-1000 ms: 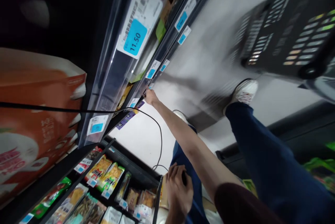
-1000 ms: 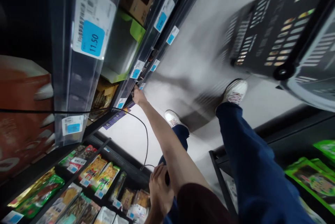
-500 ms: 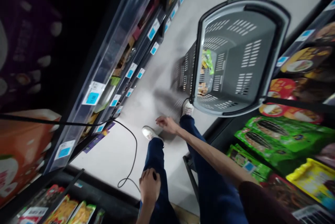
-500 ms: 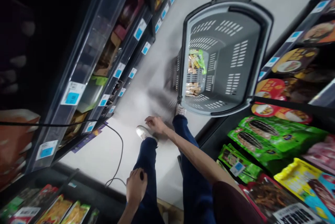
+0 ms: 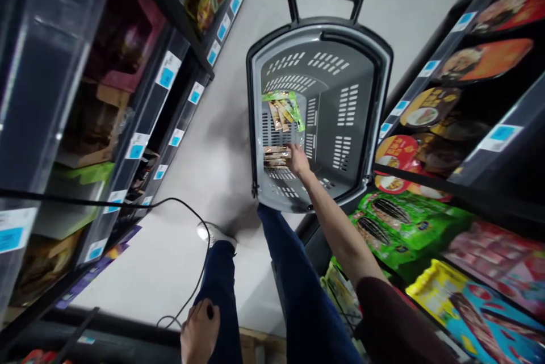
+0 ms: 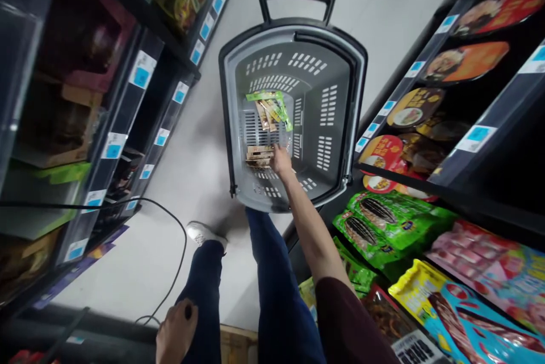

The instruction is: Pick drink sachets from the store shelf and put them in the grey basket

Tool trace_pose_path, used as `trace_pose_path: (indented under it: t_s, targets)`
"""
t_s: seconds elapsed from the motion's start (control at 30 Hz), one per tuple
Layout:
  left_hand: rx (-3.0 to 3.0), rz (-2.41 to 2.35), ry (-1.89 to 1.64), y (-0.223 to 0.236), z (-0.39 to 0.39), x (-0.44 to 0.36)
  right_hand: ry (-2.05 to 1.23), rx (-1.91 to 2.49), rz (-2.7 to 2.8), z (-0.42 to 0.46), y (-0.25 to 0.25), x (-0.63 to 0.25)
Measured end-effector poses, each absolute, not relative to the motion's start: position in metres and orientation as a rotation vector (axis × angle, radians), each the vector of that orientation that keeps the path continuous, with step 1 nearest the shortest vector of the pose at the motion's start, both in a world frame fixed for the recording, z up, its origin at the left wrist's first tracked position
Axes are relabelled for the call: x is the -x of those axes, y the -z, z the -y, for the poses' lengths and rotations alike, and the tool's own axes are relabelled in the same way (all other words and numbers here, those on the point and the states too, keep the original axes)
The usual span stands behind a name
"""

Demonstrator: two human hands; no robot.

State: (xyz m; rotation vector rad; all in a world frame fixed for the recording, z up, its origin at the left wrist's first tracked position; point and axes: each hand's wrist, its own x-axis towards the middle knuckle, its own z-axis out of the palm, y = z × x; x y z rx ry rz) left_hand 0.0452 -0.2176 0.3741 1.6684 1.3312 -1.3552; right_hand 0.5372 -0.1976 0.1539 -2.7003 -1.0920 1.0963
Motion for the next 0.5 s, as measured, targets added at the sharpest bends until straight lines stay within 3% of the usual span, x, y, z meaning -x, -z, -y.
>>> trace_pose_path:
  t_s: [0.1, 0.2, 0.5]
  targets:
    - [-1.647, -1.335, 1.400, -0.368, 0.218, -0.048, -1.457, 2.693, 1.373, 0.197, -0.107, -0.528]
    - [-1.641, -1.334, 1.428, -0.362, 0.220, -0.051, -1.586, 2.649, 1.430, 0.195, -0.075, -0.507]
    - [-1.623, -1.322, 1.430, -0.352, 0.229, -0.060, -1.538, 2.698, 1.561, 0.200, -0.037, -0.498]
